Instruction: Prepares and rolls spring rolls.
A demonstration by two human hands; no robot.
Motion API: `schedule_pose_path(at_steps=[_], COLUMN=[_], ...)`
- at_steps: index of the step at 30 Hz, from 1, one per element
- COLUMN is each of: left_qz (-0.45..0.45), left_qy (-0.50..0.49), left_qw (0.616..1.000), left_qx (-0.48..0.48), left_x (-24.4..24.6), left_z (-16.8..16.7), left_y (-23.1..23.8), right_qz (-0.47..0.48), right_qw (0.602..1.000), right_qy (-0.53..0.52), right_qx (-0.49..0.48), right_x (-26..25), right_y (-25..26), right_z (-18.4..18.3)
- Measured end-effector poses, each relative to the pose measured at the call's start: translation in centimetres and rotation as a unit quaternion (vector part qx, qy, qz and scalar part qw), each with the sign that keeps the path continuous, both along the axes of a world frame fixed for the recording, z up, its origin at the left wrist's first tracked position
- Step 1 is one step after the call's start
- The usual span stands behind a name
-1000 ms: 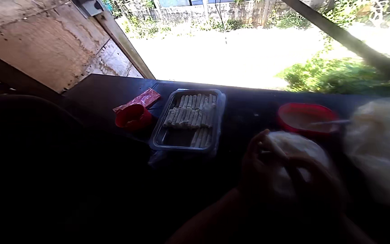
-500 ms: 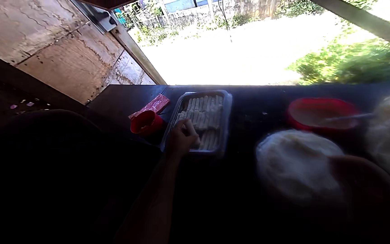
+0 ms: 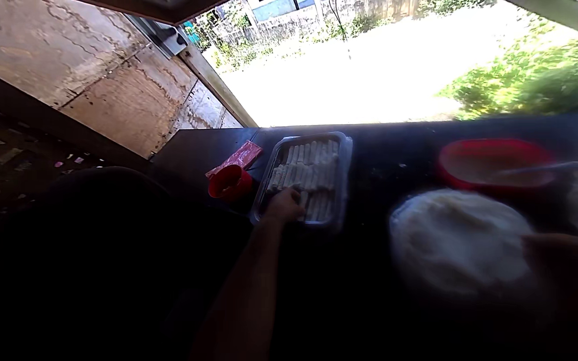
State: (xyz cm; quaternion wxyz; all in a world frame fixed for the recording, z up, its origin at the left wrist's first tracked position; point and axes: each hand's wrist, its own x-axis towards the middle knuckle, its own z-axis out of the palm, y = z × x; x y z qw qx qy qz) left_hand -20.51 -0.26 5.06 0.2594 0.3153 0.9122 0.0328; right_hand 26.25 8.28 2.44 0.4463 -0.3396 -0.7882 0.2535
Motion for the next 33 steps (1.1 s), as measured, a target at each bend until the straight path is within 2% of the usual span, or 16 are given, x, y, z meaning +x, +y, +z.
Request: schedule_pose_path(at_steps=[2,9,15,18,22,28,33], left_qz=[-0.011,-0.023,-0.014,-0.005,-0.038,-0.057,-0.055], left_qy=[-0.007,0.026,0.020,0.036,0.119,0.115,0.154], left_qw=[1.000,0.999,0.998,0.998,0.991,0.992,0.987], left_qx=[-0.006,-0.003,0.056,0.059,0.046,0.017,-0.004], left_x=[0.1,-1.5,0.9,1.5,2.0,2.7,2.6], left_z=[0.2,-2.2,0.1,-0.2,-1.1,-0.9,-1.5], left_y=[0.2,0.5,0.2,0.4,0.9,1.0,1.3], right_qz=[0.002,-0.016,-0.011,-0.013,-0.016,-0.009,-0.007], right_qw=[1.000,0.999,0.998,0.998,0.998,0.999,0.999], right_qy=[0.001,-0.044,-0.044,-0.048,-0.047,-0.034,-0.034], right_qx=[0.007,0.013,0.038,0.033,0.032,0.038,0.036], right_x=[0.1,-0.2,0.2,0.3,0.5,0.8,1.0], right_y=[0.1,-0.9,-0.7,-0.8,-0.9,-0.6,-0.7], right_z=[-0.2,1.3,0.6,0.8,0.6,-0.4,-0.4])
